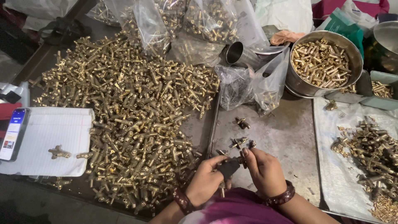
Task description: The recorder is sorting and inspecting small brass metal components at a workbench, using a small cloth to wipe some pieces.
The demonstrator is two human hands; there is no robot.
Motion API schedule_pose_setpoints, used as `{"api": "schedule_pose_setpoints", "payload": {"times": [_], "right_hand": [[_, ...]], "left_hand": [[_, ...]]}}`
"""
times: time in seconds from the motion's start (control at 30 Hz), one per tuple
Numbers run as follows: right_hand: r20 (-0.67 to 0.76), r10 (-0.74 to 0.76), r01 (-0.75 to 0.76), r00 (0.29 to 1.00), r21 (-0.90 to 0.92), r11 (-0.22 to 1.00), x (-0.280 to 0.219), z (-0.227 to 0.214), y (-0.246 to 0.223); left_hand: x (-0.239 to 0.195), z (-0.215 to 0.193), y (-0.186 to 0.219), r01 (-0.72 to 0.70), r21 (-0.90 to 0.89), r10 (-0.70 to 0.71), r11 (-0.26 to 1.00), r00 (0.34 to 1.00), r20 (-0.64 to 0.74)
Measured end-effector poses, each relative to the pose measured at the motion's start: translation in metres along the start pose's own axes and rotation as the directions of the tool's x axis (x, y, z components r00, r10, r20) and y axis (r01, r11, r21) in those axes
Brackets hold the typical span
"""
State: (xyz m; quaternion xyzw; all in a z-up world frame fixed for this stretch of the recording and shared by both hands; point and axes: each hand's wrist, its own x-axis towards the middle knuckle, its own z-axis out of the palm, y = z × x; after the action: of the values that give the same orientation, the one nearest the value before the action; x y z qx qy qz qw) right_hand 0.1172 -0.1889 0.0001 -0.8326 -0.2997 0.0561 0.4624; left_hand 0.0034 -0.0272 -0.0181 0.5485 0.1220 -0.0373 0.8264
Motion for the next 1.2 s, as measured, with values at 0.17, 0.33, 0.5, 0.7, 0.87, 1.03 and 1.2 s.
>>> {"api": "schedule_pose_setpoints", "payload": {"times": [0.17, 0.33, 0.5, 0.7, 0.87, 1.03, 1.2], "right_hand": [[0.178, 0.321, -0.36, 0.93, 0.276, 0.891, 0.001, 0.005, 0.01], [0.147, 0.312, -0.338, 0.939, 0.22, 0.915, -0.001, 0.007, 0.009], [0.008, -0.003, 0.003, 1.0, -0.046, 0.999, -0.005, 0.0, 0.004], [-0.021, -0.46, 0.442, 0.888, -0.241, 0.864, 0.004, -0.016, -0.023], [0.025, -0.443, 0.439, 0.896, -0.193, 0.877, -0.001, -0.011, -0.008], [0.016, -0.031, 0.032, 0.999, -0.037, 0.999, -0.002, 0.005, 0.016], [0.134, 0.389, -0.409, 0.911, 0.184, 0.894, 0.003, 0.007, 0.019]], "left_hand": [[-0.009, 0.017, 0.037, 0.011, 0.295, 0.04, 0.956, 0.985, -0.166], [-0.002, 0.008, 0.013, -0.037, 0.236, 0.066, 0.971, 0.991, -0.12], [0.007, -0.001, -0.006, 0.018, 0.035, -0.016, 0.999, 0.999, -0.038], [0.004, 0.001, 0.006, 0.218, -0.35, -0.206, 0.911, 0.976, 0.072], [0.009, -0.009, -0.015, 0.133, -0.412, -0.138, 0.902, 0.99, 0.017], [0.008, -0.005, -0.016, 0.011, -0.299, -0.031, 0.954, 0.997, -0.064], [0.007, -0.001, -0.012, -0.104, -0.101, 0.089, 0.99, 0.986, -0.144]]}}
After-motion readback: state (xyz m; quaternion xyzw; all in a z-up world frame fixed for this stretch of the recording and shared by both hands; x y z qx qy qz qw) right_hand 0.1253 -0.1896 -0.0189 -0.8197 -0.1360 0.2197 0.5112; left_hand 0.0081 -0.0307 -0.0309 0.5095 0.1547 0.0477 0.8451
